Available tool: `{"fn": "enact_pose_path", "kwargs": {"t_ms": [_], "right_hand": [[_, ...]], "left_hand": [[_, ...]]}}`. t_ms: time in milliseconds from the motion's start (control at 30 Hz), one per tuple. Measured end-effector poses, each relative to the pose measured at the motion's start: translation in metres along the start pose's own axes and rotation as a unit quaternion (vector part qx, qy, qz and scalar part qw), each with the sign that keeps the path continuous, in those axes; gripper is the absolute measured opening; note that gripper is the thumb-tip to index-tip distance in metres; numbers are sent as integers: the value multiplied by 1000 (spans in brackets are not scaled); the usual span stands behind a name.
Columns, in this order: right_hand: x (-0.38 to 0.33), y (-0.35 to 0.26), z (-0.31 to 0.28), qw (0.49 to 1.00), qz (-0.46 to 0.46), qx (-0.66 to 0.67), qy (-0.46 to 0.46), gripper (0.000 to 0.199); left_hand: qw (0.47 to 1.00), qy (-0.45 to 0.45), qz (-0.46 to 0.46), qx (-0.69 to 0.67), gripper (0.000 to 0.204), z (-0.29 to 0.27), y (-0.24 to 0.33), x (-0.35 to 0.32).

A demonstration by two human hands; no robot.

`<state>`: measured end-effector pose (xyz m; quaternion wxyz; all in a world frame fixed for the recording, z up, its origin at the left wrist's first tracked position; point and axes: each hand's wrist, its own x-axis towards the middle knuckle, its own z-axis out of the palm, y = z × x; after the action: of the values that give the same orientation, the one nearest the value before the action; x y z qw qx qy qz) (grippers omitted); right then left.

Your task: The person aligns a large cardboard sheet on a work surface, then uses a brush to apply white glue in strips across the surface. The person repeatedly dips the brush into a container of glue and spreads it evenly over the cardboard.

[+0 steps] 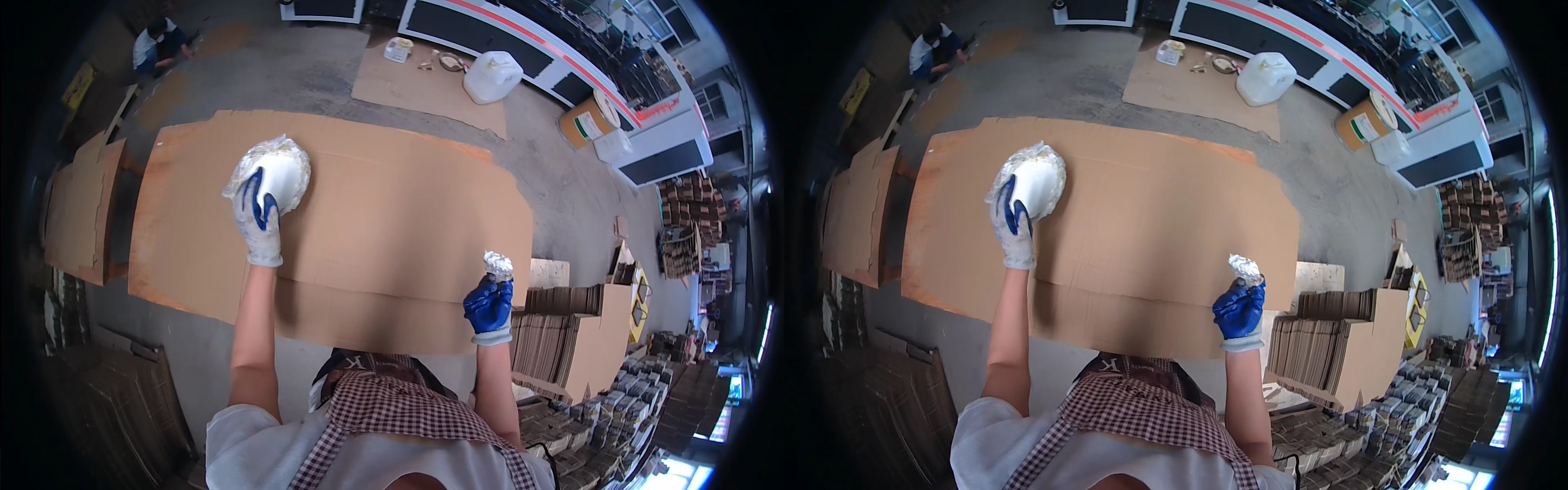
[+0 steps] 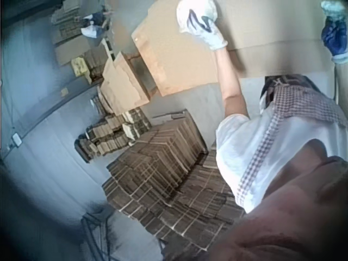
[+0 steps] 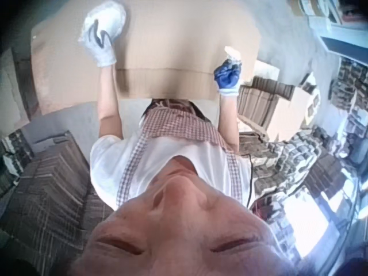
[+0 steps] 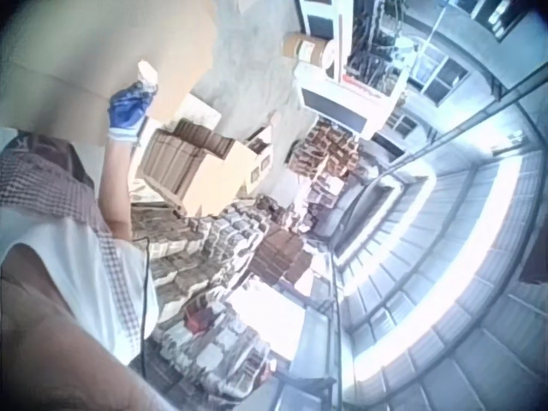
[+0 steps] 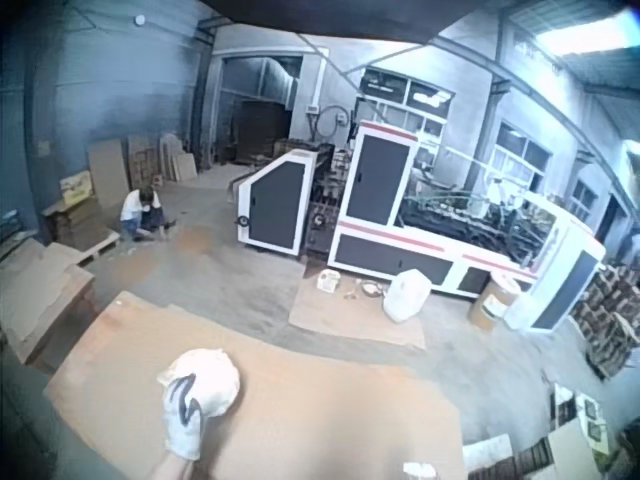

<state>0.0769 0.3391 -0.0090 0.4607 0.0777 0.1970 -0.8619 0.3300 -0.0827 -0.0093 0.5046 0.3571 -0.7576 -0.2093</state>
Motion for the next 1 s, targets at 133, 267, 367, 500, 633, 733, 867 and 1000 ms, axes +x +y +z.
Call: {"fn": "enact_pose_path", "kwargs": {"t_ms": [133,267,367,500,633,733,867,1000], "right_hand": [[9,0,7,999,-21,-28,24,31],[25,-4,-7,998,-20,-51,25,30],[47,5,10,969,-105,-105,199,30],[73,-6,3,940,-154,-258,160,33],[119,-6,-5,911,-194,-336,138,38],[151,-13,-14,830,-241,-482,146,39],[164,-56,-67,742,-267,-580,205,38],[128,-191,-157,692,-338,-523,366,37]], "left_hand": [[949,-293,109,-41,42,41,55,-38],[926,-353,133,13,45,106,84,-82],[930,-342,111,84,50,137,87,-114],[923,-323,91,189,56,159,120,-136],[889,-391,136,192,66,171,143,-150],[859,-422,147,250,74,176,147,-156],[841,-437,154,280,73,178,146,-158],[835,-446,157,281,73,189,151,-162]]}}
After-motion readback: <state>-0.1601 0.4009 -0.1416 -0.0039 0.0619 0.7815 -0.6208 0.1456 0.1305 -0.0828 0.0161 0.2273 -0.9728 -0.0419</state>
